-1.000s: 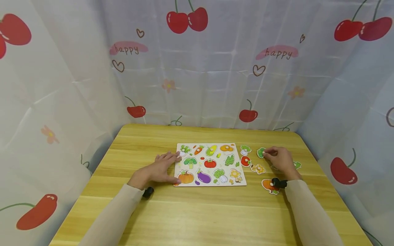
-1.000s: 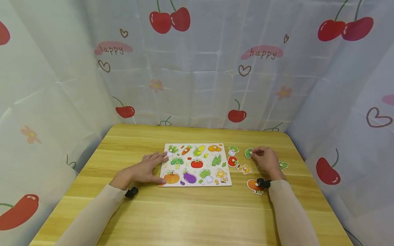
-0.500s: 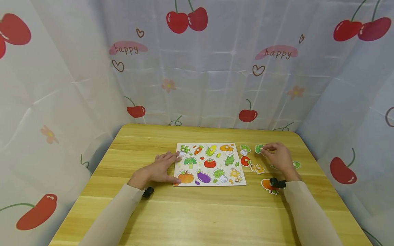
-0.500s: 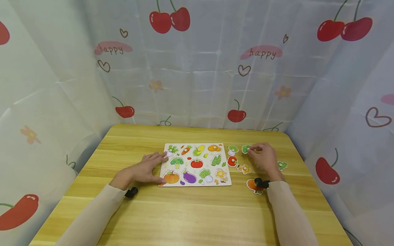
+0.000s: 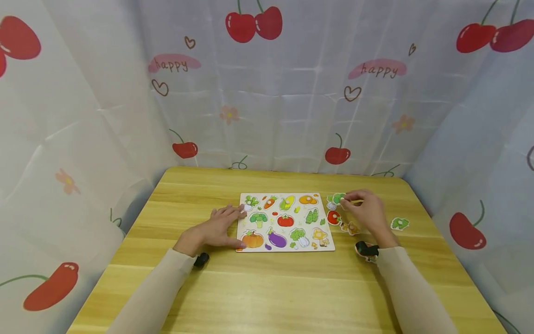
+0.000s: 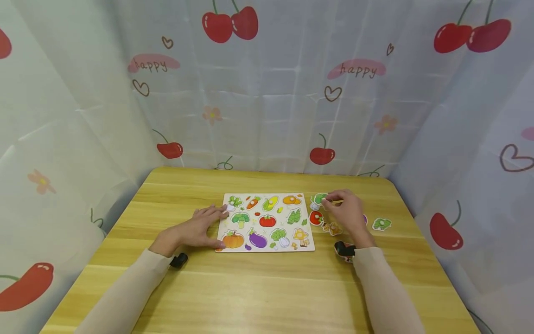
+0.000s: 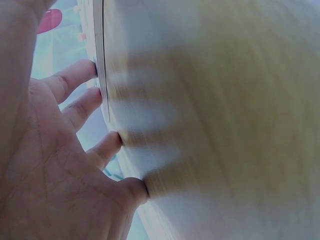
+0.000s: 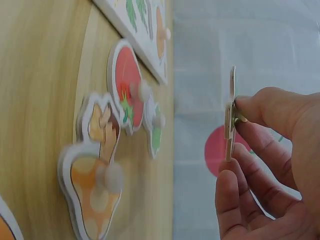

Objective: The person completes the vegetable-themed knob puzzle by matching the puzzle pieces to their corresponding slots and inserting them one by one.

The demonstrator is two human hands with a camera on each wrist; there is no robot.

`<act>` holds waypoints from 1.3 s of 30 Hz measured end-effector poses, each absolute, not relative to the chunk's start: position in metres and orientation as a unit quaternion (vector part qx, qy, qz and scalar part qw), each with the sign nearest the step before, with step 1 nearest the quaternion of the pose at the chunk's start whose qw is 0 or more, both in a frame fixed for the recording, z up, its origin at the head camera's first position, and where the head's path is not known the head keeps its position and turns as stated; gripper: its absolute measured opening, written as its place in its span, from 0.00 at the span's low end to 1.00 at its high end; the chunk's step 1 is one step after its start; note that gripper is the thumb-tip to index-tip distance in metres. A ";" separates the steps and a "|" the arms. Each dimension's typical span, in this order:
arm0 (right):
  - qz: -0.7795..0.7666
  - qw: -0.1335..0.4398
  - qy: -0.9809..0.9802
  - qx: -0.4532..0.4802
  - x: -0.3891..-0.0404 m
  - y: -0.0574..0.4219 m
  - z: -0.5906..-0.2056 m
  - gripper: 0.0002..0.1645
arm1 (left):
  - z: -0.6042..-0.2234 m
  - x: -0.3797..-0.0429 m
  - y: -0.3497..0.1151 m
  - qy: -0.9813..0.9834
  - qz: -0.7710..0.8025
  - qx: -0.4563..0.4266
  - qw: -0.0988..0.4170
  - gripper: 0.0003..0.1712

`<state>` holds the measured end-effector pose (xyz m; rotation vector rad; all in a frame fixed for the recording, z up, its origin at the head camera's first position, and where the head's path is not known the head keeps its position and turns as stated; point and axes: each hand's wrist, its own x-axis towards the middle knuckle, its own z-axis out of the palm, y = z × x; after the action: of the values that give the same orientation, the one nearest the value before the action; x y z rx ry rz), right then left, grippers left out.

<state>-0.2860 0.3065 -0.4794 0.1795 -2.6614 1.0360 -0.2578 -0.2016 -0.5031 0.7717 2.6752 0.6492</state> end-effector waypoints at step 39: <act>0.386 0.120 -0.899 0.170 -0.281 0.186 -0.481 0.09 | -0.500 -0.257 -0.203 0.926 0.230 0.265 0.142 0.64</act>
<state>-0.2808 0.1856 -0.4807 0.4961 -2.6251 1.1285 -0.2570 -0.2030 -0.5004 0.7640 2.6717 0.6646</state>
